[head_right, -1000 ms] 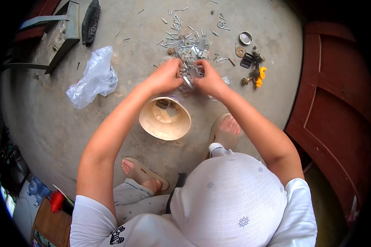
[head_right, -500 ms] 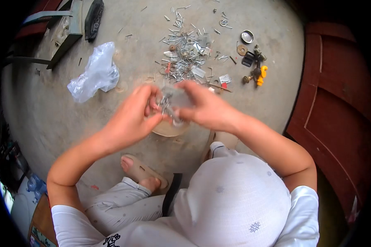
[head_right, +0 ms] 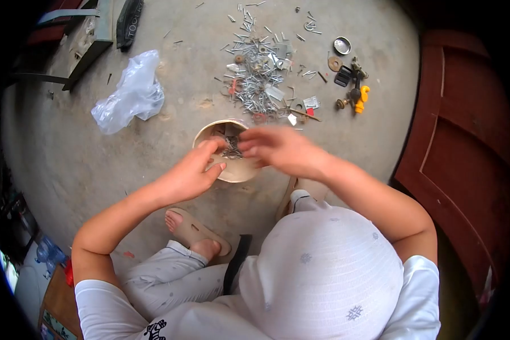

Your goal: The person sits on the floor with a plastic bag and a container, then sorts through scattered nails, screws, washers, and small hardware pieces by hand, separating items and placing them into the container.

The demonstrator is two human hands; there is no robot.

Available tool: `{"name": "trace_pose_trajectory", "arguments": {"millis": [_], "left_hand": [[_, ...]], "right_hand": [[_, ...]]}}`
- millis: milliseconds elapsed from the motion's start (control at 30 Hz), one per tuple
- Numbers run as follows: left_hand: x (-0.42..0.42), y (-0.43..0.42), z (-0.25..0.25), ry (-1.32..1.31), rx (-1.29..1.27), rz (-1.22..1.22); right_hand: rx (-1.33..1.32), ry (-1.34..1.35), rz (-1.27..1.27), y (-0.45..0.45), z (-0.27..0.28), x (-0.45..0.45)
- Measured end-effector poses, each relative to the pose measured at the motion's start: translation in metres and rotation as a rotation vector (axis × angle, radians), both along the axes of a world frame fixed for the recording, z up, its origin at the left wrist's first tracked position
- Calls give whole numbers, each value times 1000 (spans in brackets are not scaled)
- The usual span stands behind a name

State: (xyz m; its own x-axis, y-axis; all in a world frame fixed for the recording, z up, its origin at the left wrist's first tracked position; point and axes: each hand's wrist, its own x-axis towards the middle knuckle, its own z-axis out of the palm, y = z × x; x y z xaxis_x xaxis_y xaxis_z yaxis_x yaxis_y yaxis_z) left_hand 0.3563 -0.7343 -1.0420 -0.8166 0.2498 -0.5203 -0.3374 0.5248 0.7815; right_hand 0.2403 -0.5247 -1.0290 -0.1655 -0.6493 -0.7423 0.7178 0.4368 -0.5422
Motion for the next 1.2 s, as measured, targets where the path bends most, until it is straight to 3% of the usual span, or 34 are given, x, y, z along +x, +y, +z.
{"name": "trace_pose_trajectory", "arguments": {"millis": [33, 100, 133, 167, 233, 400, 500, 667, 733, 800, 900, 1200], "left_hand": [[-10, -2, 8, -89, 40, 29], [-34, -4, 26, -270, 125, 87], [-38, -5, 22, -200, 127, 122], [-43, -8, 15, -131, 128, 159], [-57, -15, -2, -6, 69, 205], [-92, -31, -65, 125, -255, 100], [-108, -20, -85, 35, -357, 8], [-123, 10, -88, -58, -269, 105], [-123, 17, -93, -25, -280, 130], [-122, 23, -92, 5, -333, 171], [-121, 27, -85, 128, -430, 165], [-126, 43, -83, -55, -446, -8]], "right_hand": [[81, 125, 57, 6, 0, -10], [235, 848, 189, 36, -34, -18], [331, 1043, 92, 47, -47, -23], [419, 1274, 231, 57, -57, -28], [486, 1411, 339, 65, -77, -25], [485, 1474, 480, 67, -96, -28], [471, 1443, 436, 78, -105, -36], [460, 1500, 336, 83, -95, -32], [488, 1216, 490, 79, -91, -6], [446, 1199, 474, 73, -99, 14], [420, 1196, 341, 57, -101, 13], [415, 1105, 0, 8, -118, -12]]}}
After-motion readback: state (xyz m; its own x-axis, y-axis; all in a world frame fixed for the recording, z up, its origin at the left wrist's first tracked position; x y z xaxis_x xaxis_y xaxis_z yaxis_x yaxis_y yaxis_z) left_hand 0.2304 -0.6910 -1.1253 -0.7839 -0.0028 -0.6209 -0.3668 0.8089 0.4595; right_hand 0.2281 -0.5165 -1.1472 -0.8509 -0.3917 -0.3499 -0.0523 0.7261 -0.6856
